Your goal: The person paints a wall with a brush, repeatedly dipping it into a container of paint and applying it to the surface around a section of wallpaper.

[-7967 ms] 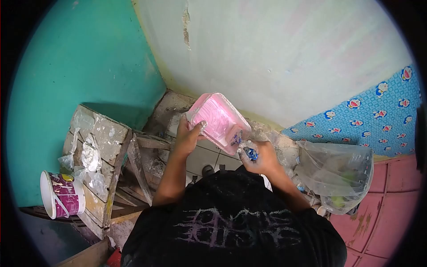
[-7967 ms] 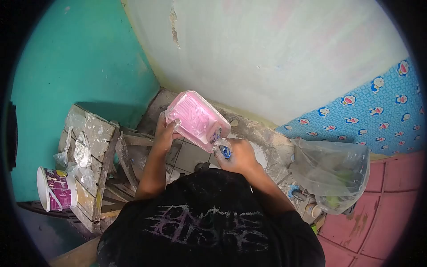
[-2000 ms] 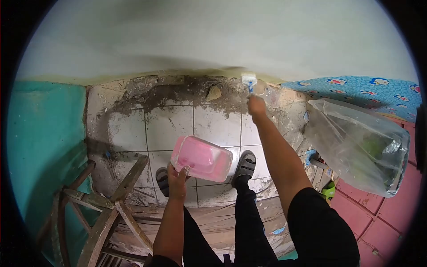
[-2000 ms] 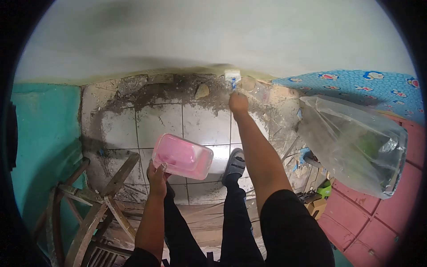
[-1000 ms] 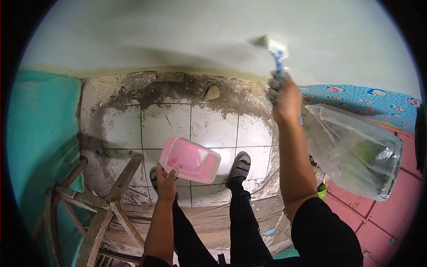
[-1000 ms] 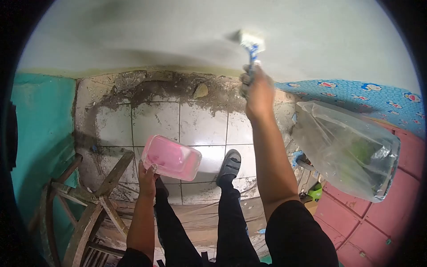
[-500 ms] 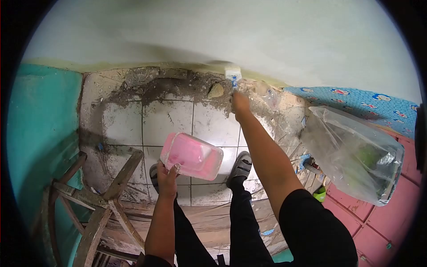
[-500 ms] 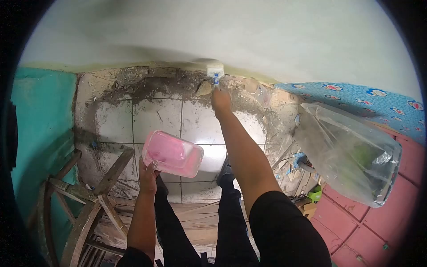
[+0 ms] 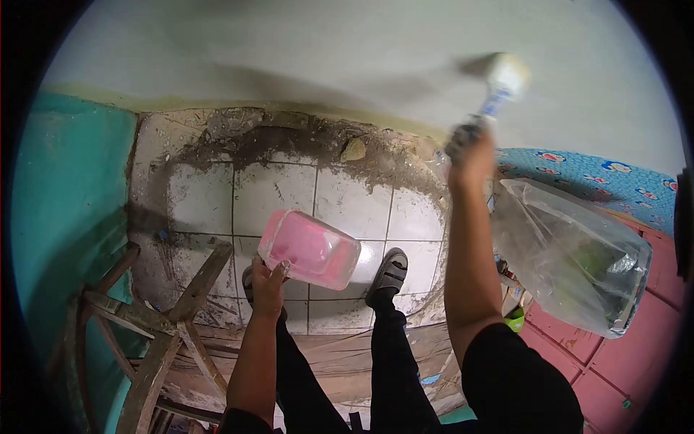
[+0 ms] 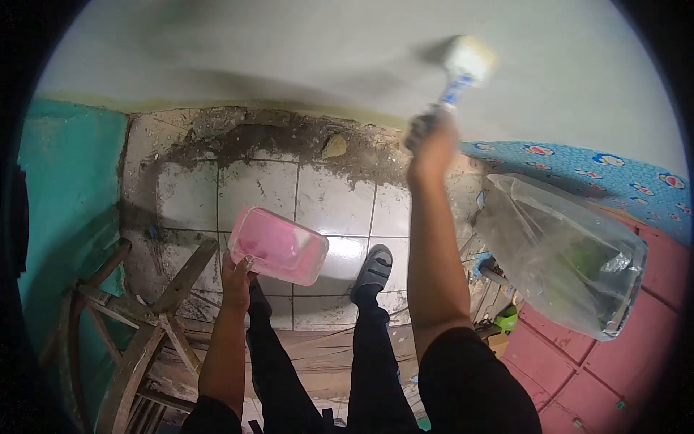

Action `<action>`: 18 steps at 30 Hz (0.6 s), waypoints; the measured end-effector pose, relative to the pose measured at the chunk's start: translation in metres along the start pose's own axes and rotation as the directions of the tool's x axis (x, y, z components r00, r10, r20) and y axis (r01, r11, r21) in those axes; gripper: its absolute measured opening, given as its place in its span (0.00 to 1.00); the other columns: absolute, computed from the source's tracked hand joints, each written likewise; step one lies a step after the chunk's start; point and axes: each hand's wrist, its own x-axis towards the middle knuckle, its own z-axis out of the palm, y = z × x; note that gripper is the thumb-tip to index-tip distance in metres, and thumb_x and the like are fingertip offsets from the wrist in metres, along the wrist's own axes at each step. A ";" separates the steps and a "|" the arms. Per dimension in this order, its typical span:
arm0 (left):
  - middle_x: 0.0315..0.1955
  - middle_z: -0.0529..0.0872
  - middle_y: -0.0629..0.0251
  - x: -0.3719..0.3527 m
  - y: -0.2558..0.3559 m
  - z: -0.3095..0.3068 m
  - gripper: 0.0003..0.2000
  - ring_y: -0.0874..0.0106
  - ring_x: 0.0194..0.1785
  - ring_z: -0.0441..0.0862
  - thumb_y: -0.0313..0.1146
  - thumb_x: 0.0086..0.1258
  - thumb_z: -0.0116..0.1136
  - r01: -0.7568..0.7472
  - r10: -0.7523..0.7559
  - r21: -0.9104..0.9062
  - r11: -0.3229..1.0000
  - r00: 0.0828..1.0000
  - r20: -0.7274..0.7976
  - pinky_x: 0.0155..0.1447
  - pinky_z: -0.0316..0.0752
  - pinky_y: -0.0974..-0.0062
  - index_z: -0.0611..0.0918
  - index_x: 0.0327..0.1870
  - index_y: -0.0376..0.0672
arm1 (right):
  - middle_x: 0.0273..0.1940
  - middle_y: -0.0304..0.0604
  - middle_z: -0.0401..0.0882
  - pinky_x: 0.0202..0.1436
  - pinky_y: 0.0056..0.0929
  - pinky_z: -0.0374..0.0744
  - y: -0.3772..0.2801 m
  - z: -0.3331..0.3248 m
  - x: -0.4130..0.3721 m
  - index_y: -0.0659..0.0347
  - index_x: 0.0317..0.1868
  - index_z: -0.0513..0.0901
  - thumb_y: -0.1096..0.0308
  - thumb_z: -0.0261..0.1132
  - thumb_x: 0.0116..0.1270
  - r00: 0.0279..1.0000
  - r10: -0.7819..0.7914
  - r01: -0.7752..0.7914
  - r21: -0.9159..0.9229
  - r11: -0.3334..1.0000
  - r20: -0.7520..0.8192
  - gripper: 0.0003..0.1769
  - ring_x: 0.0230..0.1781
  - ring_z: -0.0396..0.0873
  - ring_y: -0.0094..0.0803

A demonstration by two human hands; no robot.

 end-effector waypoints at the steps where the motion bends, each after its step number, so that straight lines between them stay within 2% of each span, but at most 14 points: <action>1: 0.45 0.77 0.64 -0.001 -0.002 0.000 0.19 0.74 0.47 0.78 0.28 0.61 0.56 0.002 -0.002 0.008 1.000 1.000 0.009 0.52 0.74 0.74 0.68 0.53 0.39 | 0.21 0.33 0.67 0.17 0.19 0.59 0.035 -0.001 0.017 0.58 0.36 0.70 0.58 0.46 0.72 0.994 -0.027 0.036 -0.089 0.995 0.106 0.13 0.16 0.60 0.18; 2: 0.45 0.77 0.64 -0.002 -0.004 -0.001 0.19 0.75 0.46 0.78 0.28 0.61 0.56 0.002 -0.003 0.015 1.000 1.000 0.020 0.51 0.74 0.74 0.68 0.53 0.39 | 0.20 0.33 0.67 0.21 0.20 0.64 0.084 -0.004 0.039 0.58 0.33 0.71 0.58 0.47 0.72 0.984 -0.175 0.175 -0.333 0.927 0.031 0.14 0.17 0.64 0.20; 3: 0.45 0.77 0.65 -0.001 -0.005 0.000 0.19 0.75 0.46 0.78 0.28 0.61 0.56 -0.001 0.000 0.022 1.000 1.000 0.030 0.51 0.74 0.74 0.68 0.53 0.39 | 0.22 0.39 0.71 0.27 0.26 0.70 0.107 -0.001 0.035 0.61 0.33 0.72 0.60 0.49 0.71 0.992 -0.124 0.122 -0.419 0.900 0.022 0.14 0.22 0.70 0.26; 4: 0.45 0.77 0.65 -0.003 -0.005 0.000 0.19 0.75 0.46 0.78 0.28 0.61 0.56 0.002 -0.002 0.013 1.000 1.000 0.024 0.51 0.75 0.74 0.68 0.53 0.40 | 0.23 0.45 0.73 0.33 0.34 0.73 0.148 -0.008 0.047 0.65 0.34 0.74 0.60 0.49 0.69 0.994 -0.109 0.081 -0.578 0.812 -0.013 0.16 0.25 0.73 0.33; 5: 0.45 0.77 0.65 -0.005 -0.004 0.002 0.19 0.75 0.46 0.78 0.28 0.61 0.56 0.005 -0.005 0.005 1.000 1.000 0.015 0.51 0.75 0.74 0.68 0.53 0.40 | 0.25 0.48 0.75 0.36 0.40 0.74 0.166 -0.009 0.042 0.67 0.34 0.76 0.61 0.50 0.68 0.995 0.086 -0.096 -0.680 0.727 -0.048 0.17 0.27 0.74 0.39; 7: 0.45 0.77 0.65 -0.010 -0.004 0.000 0.18 0.75 0.47 0.78 0.28 0.61 0.56 0.008 -0.008 -0.016 1.000 1.000 -0.001 0.51 0.75 0.74 0.68 0.53 0.40 | 0.22 0.42 0.73 0.21 0.30 0.67 0.235 -0.044 0.058 0.61 0.36 0.75 0.60 0.50 0.69 0.986 0.162 -0.050 -0.825 0.563 0.050 0.14 0.17 0.68 0.30; 9: 0.45 0.77 0.65 -0.013 -0.005 -0.005 0.18 0.74 0.47 0.78 0.28 0.61 0.56 0.006 -0.007 -0.042 0.999 1.000 -0.014 0.51 0.75 0.74 0.68 0.52 0.40 | 0.20 0.38 0.71 0.14 0.24 0.63 0.229 -0.042 0.052 0.58 0.37 0.75 0.60 0.49 0.69 0.959 0.281 -0.150 -0.770 0.621 0.040 0.12 0.12 0.63 0.24; 11: 0.45 0.77 0.65 -0.017 -0.005 -0.009 0.18 0.74 0.47 0.78 0.28 0.62 0.56 -0.008 0.007 -0.058 0.998 1.000 -0.016 0.51 0.76 0.73 0.68 0.52 0.41 | 0.20 0.36 0.70 0.13 0.23 0.61 0.128 0.002 0.008 0.59 0.39 0.76 0.62 0.50 0.69 0.888 0.459 -0.419 -0.436 0.797 -0.014 0.11 0.12 0.61 0.22; 12: 0.45 0.77 0.65 -0.020 -0.004 -0.010 0.18 0.74 0.47 0.79 0.29 0.62 0.55 -0.012 0.011 -0.066 0.998 1.000 -0.015 0.51 0.76 0.73 0.68 0.52 0.41 | 0.21 0.33 0.69 0.14 0.20 0.58 0.092 0.011 0.004 0.60 0.39 0.75 0.65 0.49 0.70 0.896 0.442 -0.408 -0.312 0.858 0.045 0.10 0.13 0.58 0.19; 13: 0.45 0.77 0.65 -0.023 -0.001 -0.009 0.18 0.74 0.47 0.79 0.29 0.62 0.56 0.001 -0.002 -0.053 0.999 1.000 -0.016 0.51 0.76 0.73 0.68 0.53 0.41 | 0.22 0.32 0.68 0.15 0.17 0.58 0.038 0.027 -0.014 0.61 0.40 0.74 0.67 0.48 0.70 0.939 0.336 -0.293 -0.334 0.896 0.078 0.10 0.14 0.58 0.17; 15: 0.45 0.77 0.65 -0.030 0.005 -0.007 0.19 0.74 0.47 0.78 0.30 0.62 0.56 0.019 -0.019 -0.028 0.999 1.000 -0.016 0.51 0.76 0.73 0.68 0.53 0.41 | 0.22 0.30 0.66 0.18 0.17 0.60 -0.033 0.031 -0.032 0.62 0.42 0.72 0.62 0.48 0.71 0.923 0.287 -0.284 -0.049 0.957 0.255 0.12 0.15 0.58 0.16; 16: 0.45 0.77 0.65 -0.033 0.007 -0.007 0.19 0.74 0.47 0.78 0.30 0.61 0.57 0.023 -0.024 -0.035 0.999 1.000 -0.010 0.51 0.76 0.73 0.68 0.53 0.41 | 0.22 0.29 0.64 0.18 0.17 0.59 -0.057 0.032 -0.046 0.62 0.42 0.72 0.61 0.47 0.72 0.934 0.223 -0.217 -0.053 0.975 0.279 0.13 0.15 0.57 0.15; 18: 0.46 0.77 0.65 -0.035 0.010 -0.008 0.20 0.74 0.47 0.79 0.31 0.61 0.58 0.027 -0.027 -0.044 0.999 1.000 0.002 0.51 0.77 0.73 0.68 0.53 0.41 | 0.22 0.31 0.64 0.17 0.17 0.56 -0.076 0.031 -0.066 0.60 0.40 0.71 0.59 0.46 0.72 0.966 0.131 -0.136 0.006 0.991 0.222 0.14 0.15 0.57 0.16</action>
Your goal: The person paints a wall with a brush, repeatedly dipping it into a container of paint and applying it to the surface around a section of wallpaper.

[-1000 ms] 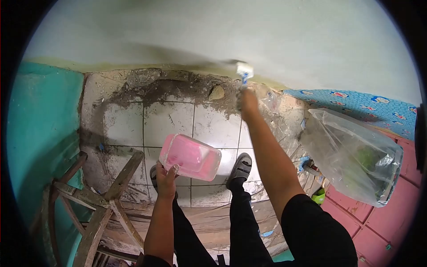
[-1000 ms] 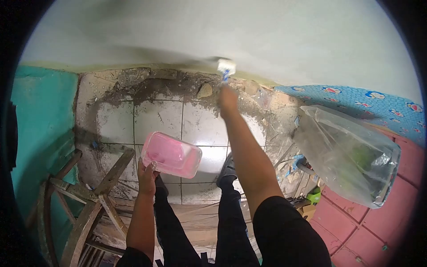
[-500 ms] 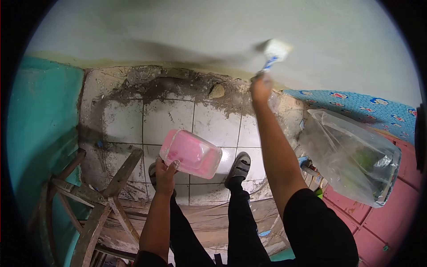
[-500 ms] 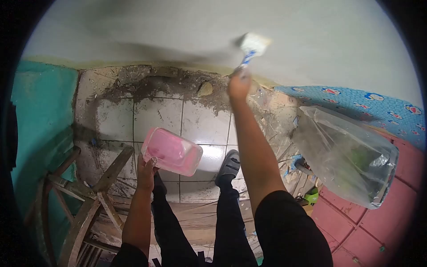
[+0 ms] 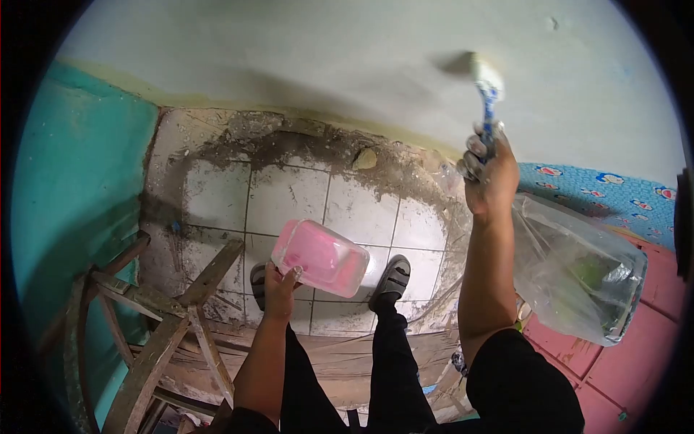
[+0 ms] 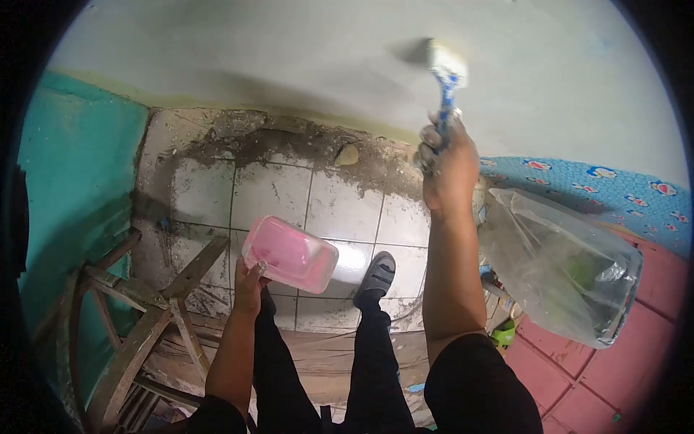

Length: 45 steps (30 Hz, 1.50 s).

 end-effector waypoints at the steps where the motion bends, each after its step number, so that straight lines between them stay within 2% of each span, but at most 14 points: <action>1: 0.46 0.77 0.65 -0.001 0.003 0.000 0.20 0.74 0.47 0.79 0.32 0.61 0.58 -0.004 0.004 0.006 1.000 1.000 -0.002 0.51 0.77 0.73 0.68 0.53 0.41 | 0.23 0.32 0.65 0.17 0.17 0.57 0.004 -0.005 0.004 0.59 0.40 0.71 0.59 0.46 0.72 0.997 -0.076 0.076 -0.024 0.997 -0.014 0.14 0.15 0.57 0.16; 6: 0.46 0.77 0.65 -0.002 0.006 -0.011 0.22 0.74 0.47 0.79 0.34 0.60 0.59 -0.027 0.027 0.011 1.000 0.999 0.024 0.51 0.77 0.72 0.68 0.54 0.41 | 0.23 0.40 0.73 0.21 0.27 0.70 0.138 -0.041 0.108 0.62 0.39 0.73 0.59 0.43 0.72 0.953 -0.289 0.214 -0.476 0.853 -0.090 0.16 0.19 0.71 0.28; 8: 0.47 0.77 0.61 -0.006 0.009 -0.013 0.24 0.70 0.47 0.80 0.37 0.61 0.57 -0.062 0.061 0.090 0.994 0.998 0.007 0.48 0.79 0.69 0.67 0.57 0.40 | 0.29 0.51 0.80 0.33 0.41 0.76 0.215 -0.058 0.135 0.67 0.42 0.74 0.61 0.43 0.70 0.804 -0.590 0.101 -0.958 0.268 -0.080 0.18 0.30 0.80 0.43; 10: 0.48 0.77 0.60 -0.011 0.012 -0.014 0.25 0.68 0.46 0.81 0.38 0.62 0.56 -0.072 0.073 0.122 0.990 0.997 -0.003 0.46 0.80 0.68 0.66 0.58 0.40 | 0.34 0.55 0.80 0.41 0.45 0.75 0.238 -0.074 0.115 0.67 0.41 0.77 0.61 0.44 0.68 0.990 -0.111 -0.073 -0.984 0.165 -0.092 0.19 0.37 0.80 0.51; 12: 0.48 0.77 0.60 -0.016 0.009 -0.016 0.24 0.68 0.46 0.81 0.38 0.62 0.56 -0.063 0.065 0.098 0.993 0.998 -0.013 0.45 0.81 0.68 0.66 0.58 0.40 | 0.33 0.58 0.79 0.39 0.43 0.76 0.269 -0.103 0.082 0.64 0.38 0.78 0.59 0.46 0.66 0.992 0.086 0.099 -0.989 -0.109 0.090 0.19 0.34 0.80 0.50; 13: 0.48 0.77 0.60 -0.019 0.008 -0.013 0.24 0.68 0.46 0.81 0.38 0.62 0.55 -0.058 0.060 0.085 0.995 0.998 -0.023 0.45 0.81 0.68 0.66 0.58 0.40 | 0.33 0.58 0.80 0.39 0.45 0.75 0.316 -0.127 0.072 0.64 0.36 0.78 0.59 0.43 0.67 0.969 0.020 -0.243 -0.942 0.231 -0.245 0.20 0.34 0.80 0.49; 15: 0.48 0.77 0.61 -0.029 0.011 -0.004 0.23 0.68 0.46 0.81 0.38 0.63 0.54 -0.055 0.058 0.064 0.996 0.998 -0.037 0.44 0.82 0.68 0.67 0.58 0.41 | 0.25 0.52 0.77 0.26 0.41 0.74 0.295 -0.134 0.000 0.63 0.37 0.80 0.56 0.46 0.67 0.998 0.028 -0.067 -0.927 0.369 -0.061 0.21 0.25 0.77 0.42; 16: 0.47 0.77 0.62 -0.037 0.017 0.003 0.22 0.69 0.46 0.81 0.37 0.62 0.56 -0.035 0.036 0.053 0.998 0.999 -0.025 0.45 0.81 0.68 0.67 0.56 0.42 | 0.23 0.46 0.75 0.21 0.35 0.72 0.287 -0.134 -0.031 0.60 0.40 0.80 0.57 0.50 0.66 0.891 0.349 -0.452 -0.499 0.739 -0.290 0.18 0.22 0.74 0.33; 17: 0.47 0.77 0.63 -0.046 0.024 0.013 0.21 0.70 0.46 0.80 0.36 0.62 0.57 -0.018 0.019 0.041 0.999 1.000 -0.011 0.46 0.80 0.68 0.67 0.54 0.42 | 0.23 0.40 0.73 0.19 0.29 0.69 0.265 -0.138 -0.064 0.58 0.42 0.80 0.60 0.52 0.66 0.856 0.448 -0.511 -0.281 0.812 -0.259 0.14 0.20 0.70 0.26; 18: 0.46 0.76 0.64 -0.056 0.031 0.021 0.20 0.71 0.46 0.80 0.35 0.62 0.58 -0.004 0.004 0.030 1.000 1.000 0.005 0.46 0.80 0.68 0.67 0.52 0.43 | 0.22 0.37 0.71 0.18 0.26 0.67 0.248 -0.148 -0.097 0.60 0.43 0.79 0.61 0.52 0.67 0.937 0.312 -0.341 -0.617 0.709 -0.159 0.14 0.19 0.69 0.24; 24: 0.48 0.75 0.61 -0.114 0.059 0.079 0.22 0.64 0.47 0.80 0.33 0.62 0.56 -0.003 -0.004 0.057 0.998 0.993 0.115 0.47 0.80 0.60 0.63 0.55 0.46 | 0.17 0.31 0.64 0.14 0.20 0.59 0.077 -0.190 -0.226 0.58 0.34 0.77 0.57 0.50 0.70 0.884 0.422 -0.454 -0.154 0.878 -0.203 0.16 0.12 0.59 0.19; 33: 0.53 0.70 0.58 -0.218 0.121 0.254 0.27 0.60 0.48 0.79 0.38 0.64 0.50 -0.147 0.101 0.136 0.980 0.949 0.299 0.42 0.82 0.57 0.54 0.63 0.52 | 0.26 0.33 0.74 0.20 0.16 0.66 -0.144 -0.272 -0.294 0.63 0.56 0.73 0.73 0.53 0.68 0.977 -0.209 0.208 -0.365 0.908 0.037 0.16 0.18 0.66 0.14; 36: 0.55 0.69 0.57 -0.250 0.119 0.307 0.28 0.58 0.49 0.80 0.38 0.66 0.47 -0.203 0.135 0.143 0.969 0.913 0.384 0.40 0.83 0.58 0.52 0.66 0.53 | 0.28 0.35 0.76 0.21 0.16 0.68 -0.221 -0.293 -0.323 0.61 0.57 0.72 0.73 0.52 0.69 0.991 -0.133 0.135 -0.208 0.969 0.025 0.17 0.19 0.68 0.16; 45: 0.58 0.68 0.54 -0.333 0.112 0.406 0.30 0.56 0.50 0.80 0.41 0.66 0.50 -0.244 0.142 0.139 0.960 0.847 0.512 0.42 0.83 0.57 0.53 0.67 0.51 | 0.35 0.45 0.82 0.35 0.24 0.77 -0.339 -0.370 -0.379 0.66 0.43 0.78 0.71 0.60 0.63 0.762 -0.538 0.592 -0.048 0.805 0.361 0.10 0.28 0.78 0.25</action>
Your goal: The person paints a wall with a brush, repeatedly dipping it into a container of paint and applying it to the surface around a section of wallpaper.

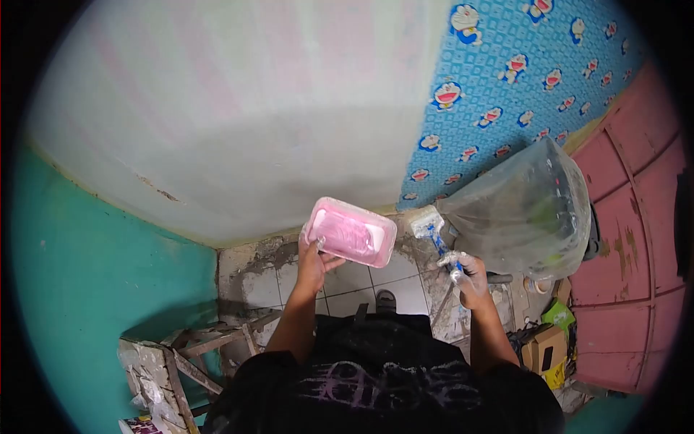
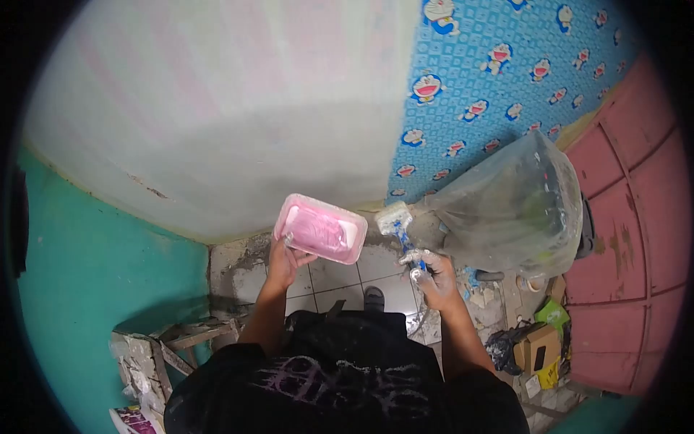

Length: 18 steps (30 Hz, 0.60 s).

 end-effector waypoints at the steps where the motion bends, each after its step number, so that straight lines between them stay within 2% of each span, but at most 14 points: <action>1: 0.57 0.70 0.54 -0.004 0.004 0.010 0.30 0.56 0.49 0.80 0.42 0.66 0.50 -0.012 0.012 0.015 1.000 1.000 0.007 0.41 0.83 0.58 0.54 0.67 0.50 | 0.34 0.45 0.81 0.36 0.25 0.77 -0.011 -0.002 -0.002 0.66 0.42 0.77 0.70 0.61 0.61 0.997 -0.069 0.069 0.006 0.998 0.020 0.10 0.28 0.78 0.26; 3: 0.54 0.73 0.53 -0.011 0.016 0.030 0.29 0.57 0.48 0.81 0.42 0.65 0.51 -0.048 0.047 0.040 0.998 0.999 0.027 0.40 0.83 0.59 0.57 0.66 0.47 | 0.33 0.45 0.81 0.37 0.27 0.77 -0.028 -0.001 -0.002 0.67 0.39 0.76 0.69 0.64 0.59 0.974 -0.217 0.216 0.014 0.976 0.065 0.11 0.29 0.78 0.28; 4: 0.53 0.74 0.53 -0.014 0.020 0.038 0.29 0.57 0.46 0.82 0.44 0.66 0.51 -0.068 0.065 0.071 0.995 0.997 0.038 0.39 0.83 0.60 0.58 0.65 0.47 | 0.29 0.43 0.79 0.34 0.25 0.75 -0.030 0.001 -0.002 0.67 0.35 0.77 0.73 0.64 0.57 0.966 -0.256 0.257 -0.024 0.966 0.045 0.07 0.27 0.78 0.27; 7: 0.48 0.77 0.54 -0.016 0.022 0.051 0.28 0.60 0.43 0.83 0.48 0.66 0.48 -0.123 0.114 0.149 0.981 0.991 0.071 0.36 0.84 0.63 0.61 0.64 0.45 | 0.26 0.43 0.78 0.30 0.24 0.73 -0.030 0.002 -0.013 0.67 0.30 0.78 0.75 0.65 0.56 0.993 -0.108 0.086 -0.298 0.951 -0.057 0.05 0.25 0.76 0.26; 8: 0.48 0.78 0.54 -0.015 0.020 0.052 0.29 0.61 0.42 0.84 0.51 0.66 0.47 -0.141 0.129 0.163 0.977 0.988 0.081 0.35 0.84 0.64 0.61 0.63 0.44 | 0.24 0.42 0.77 0.28 0.23 0.72 -0.025 0.008 -0.014 0.66 0.28 0.79 0.75 0.65 0.56 0.993 -0.036 0.008 -0.242 0.970 -0.109 0.04 0.23 0.75 0.25; 11: 0.48 0.78 0.54 -0.011 0.008 0.045 0.31 0.62 0.41 0.84 0.56 0.67 0.42 -0.176 0.170 0.236 0.956 0.984 0.044 0.33 0.84 0.65 0.62 0.63 0.43 | 0.24 0.42 0.77 0.28 0.23 0.72 -0.028 0.016 -0.010 0.65 0.30 0.80 0.75 0.65 0.57 0.995 -0.062 0.031 -0.366 0.930 -0.075 0.02 0.23 0.74 0.25; 12: 0.48 0.78 0.54 -0.009 0.006 0.044 0.31 0.63 0.41 0.84 0.58 0.67 0.41 -0.190 0.191 0.264 0.946 0.981 0.023 0.32 0.84 0.66 0.62 0.63 0.43 | 0.25 0.41 0.78 0.29 0.22 0.72 -0.020 0.017 -0.010 0.64 0.32 0.80 0.76 0.64 0.58 0.996 -0.061 0.033 -0.333 0.943 -0.072 0.02 0.23 0.73 0.24; 15: 0.48 0.77 0.54 -0.003 0.006 0.046 0.31 0.64 0.40 0.83 0.59 0.68 0.40 -0.263 0.263 0.164 0.951 0.965 0.022 0.29 0.84 0.67 0.62 0.63 0.44 | 0.26 0.39 0.77 0.27 0.21 0.75 -0.017 0.026 -0.006 0.66 0.32 0.79 0.78 0.60 0.62 0.995 0.046 -0.064 -0.218 0.974 -0.083 0.01 0.25 0.77 0.23; 18: 0.50 0.76 0.54 -0.003 0.009 0.041 0.32 0.64 0.41 0.83 0.59 0.68 0.39 -0.236 0.235 0.170 0.957 0.972 0.031 0.26 0.83 0.68 0.61 0.64 0.43 | 0.27 0.42 0.78 0.27 0.21 0.75 -0.024 0.035 0.000 0.69 0.32 0.78 0.76 0.58 0.65 0.998 -0.032 0.019 -0.226 0.974 -0.052 0.05 0.25 0.77 0.24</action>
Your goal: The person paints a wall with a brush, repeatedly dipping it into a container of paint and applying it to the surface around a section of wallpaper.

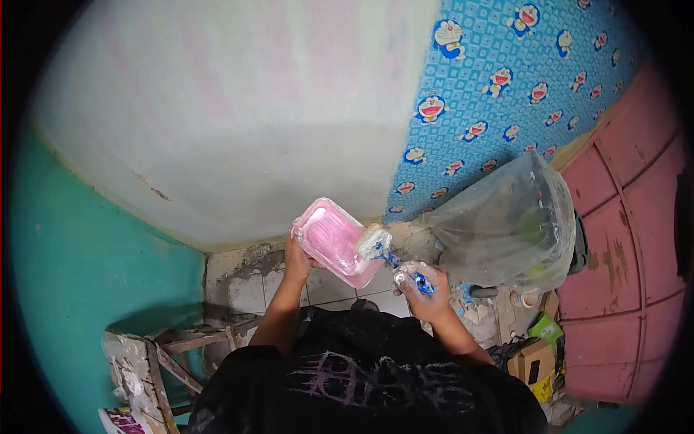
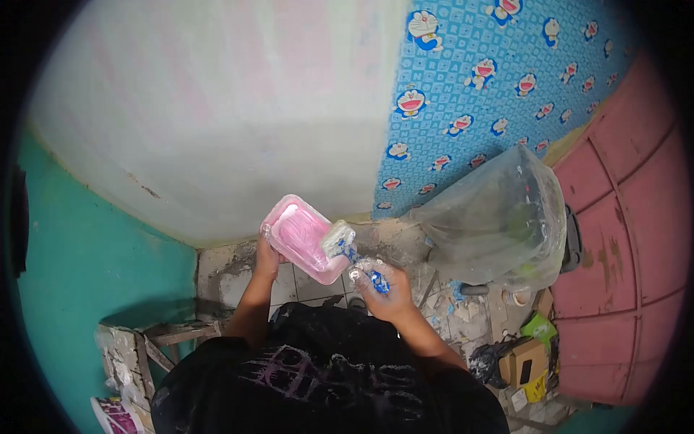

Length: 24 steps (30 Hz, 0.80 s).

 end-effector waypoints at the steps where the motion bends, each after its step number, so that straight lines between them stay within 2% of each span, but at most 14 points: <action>1: 0.51 0.75 0.54 0.000 0.000 0.000 0.32 0.64 0.43 0.83 0.59 0.68 0.38 -0.009 0.009 0.003 1.000 1.000 -0.008 0.27 0.83 0.69 0.61 0.64 0.42 | 0.27 0.43 0.78 0.27 0.21 0.76 -0.003 0.002 0.002 0.70 0.32 0.77 0.76 0.57 0.65 0.999 -0.031 0.031 0.012 0.999 0.012 0.06 0.24 0.77 0.24; 2: 0.52 0.74 0.54 0.001 0.000 0.002 0.33 0.65 0.44 0.82 0.59 0.69 0.38 -0.019 0.019 0.007 1.000 1.000 -0.015 0.27 0.83 0.70 0.61 0.65 0.42 | 0.27 0.45 0.78 0.27 0.21 0.76 0.003 0.005 0.005 0.72 0.31 0.77 0.76 0.56 0.65 0.984 -0.177 0.177 0.016 0.984 -0.001 0.07 0.23 0.77 0.24; 5: 0.54 0.72 0.55 0.009 -0.012 -0.004 0.33 0.67 0.48 0.80 0.59 0.70 0.36 -0.094 0.094 0.003 0.996 0.996 0.010 0.30 0.82 0.75 0.60 0.65 0.41 | 0.26 0.46 0.79 0.27 0.22 0.76 0.007 0.025 0.017 0.71 0.32 0.77 0.77 0.56 0.65 0.986 -0.166 0.167 0.096 0.981 -0.009 0.06 0.23 0.77 0.24; 6: 0.55 0.72 0.55 0.011 -0.016 -0.004 0.33 0.67 0.49 0.79 0.59 0.70 0.36 -0.123 0.123 0.000 0.992 0.992 0.029 0.31 0.82 0.76 0.60 0.66 0.40 | 0.27 0.46 0.80 0.28 0.24 0.77 0.008 0.033 0.023 0.69 0.34 0.79 0.76 0.58 0.64 0.982 -0.186 0.187 0.023 0.982 -0.034 0.05 0.25 0.78 0.25; 9: 0.55 0.72 0.56 0.007 -0.011 0.011 0.31 0.69 0.51 0.76 0.57 0.71 0.36 -0.156 0.151 0.046 0.987 0.985 0.087 0.39 0.80 0.77 0.61 0.65 0.40 | 0.29 0.48 0.81 0.32 0.27 0.78 0.021 0.048 0.043 0.67 0.38 0.80 0.74 0.61 0.61 0.984 -0.173 0.175 -0.047 0.983 0.041 0.06 0.27 0.81 0.30; 11: 0.55 0.72 0.56 0.009 -0.015 0.018 0.30 0.69 0.52 0.75 0.56 0.72 0.37 -0.350 0.317 0.303 0.887 0.936 0.151 0.45 0.77 0.75 0.62 0.65 0.39 | 0.30 0.49 0.82 0.34 0.28 0.78 0.034 0.057 0.051 0.66 0.38 0.81 0.73 0.63 0.59 0.975 -0.222 0.222 -0.186 0.957 0.023 0.08 0.29 0.82 0.35; 13: 0.55 0.72 0.56 0.013 -0.024 0.020 0.28 0.67 0.56 0.73 0.53 0.73 0.38 -0.395 0.358 0.381 0.836 0.919 0.166 0.52 0.73 0.73 0.64 0.63 0.37 | 0.32 0.50 0.82 0.36 0.30 0.78 0.032 0.058 0.061 0.66 0.38 0.82 0.71 0.65 0.57 0.969 -0.247 0.240 -0.280 0.929 0.010 0.09 0.31 0.82 0.41; 15: 0.54 0.72 0.56 0.012 -0.032 0.018 0.25 0.65 0.61 0.69 0.49 0.74 0.37 -0.290 0.274 0.306 0.907 0.957 0.096 0.61 0.65 0.70 0.66 0.61 0.35 | 0.32 0.52 0.82 0.38 0.32 0.78 0.026 0.059 0.064 0.66 0.37 0.82 0.68 0.66 0.57 0.972 -0.235 0.224 -0.326 0.918 0.006 0.11 0.33 0.82 0.46; 18: 0.52 0.73 0.56 0.004 -0.030 0.024 0.23 0.69 0.55 0.73 0.44 0.71 0.40 -0.188 0.196 0.182 0.965 0.980 -0.027 0.54 0.72 0.73 0.65 0.61 0.37 | 0.32 0.54 0.81 0.38 0.34 0.78 0.036 0.055 0.062 0.65 0.37 0.83 0.64 0.67 0.56 0.987 -0.154 0.158 -0.477 0.865 0.049 0.13 0.34 0.81 0.47; 21: 0.51 0.74 0.56 0.007 -0.053 0.016 0.21 0.68 0.50 0.77 0.37 0.69 0.41 -0.198 0.204 0.080 0.977 0.976 -0.081 0.46 0.79 0.73 0.64 0.61 0.38 | 0.31 0.55 0.81 0.36 0.34 0.78 0.043 0.049 0.052 0.65 0.37 0.83 0.62 0.67 0.57 0.990 -0.120 0.139 -0.549 0.824 0.071 0.14 0.32 0.82 0.47; 24: 0.51 0.73 0.55 -0.014 -0.017 0.033 0.22 0.69 0.42 0.81 0.34 0.68 0.42 -0.043 0.052 0.062 0.997 0.986 -0.157 0.32 0.83 0.74 0.62 0.62 0.38 | 0.28 0.52 0.81 0.29 0.38 0.78 0.046 0.036 0.039 0.60 0.35 0.85 0.58 0.64 0.60 1.000 -0.017 0.016 -0.499 0.867 0.004 0.14 0.26 0.80 0.47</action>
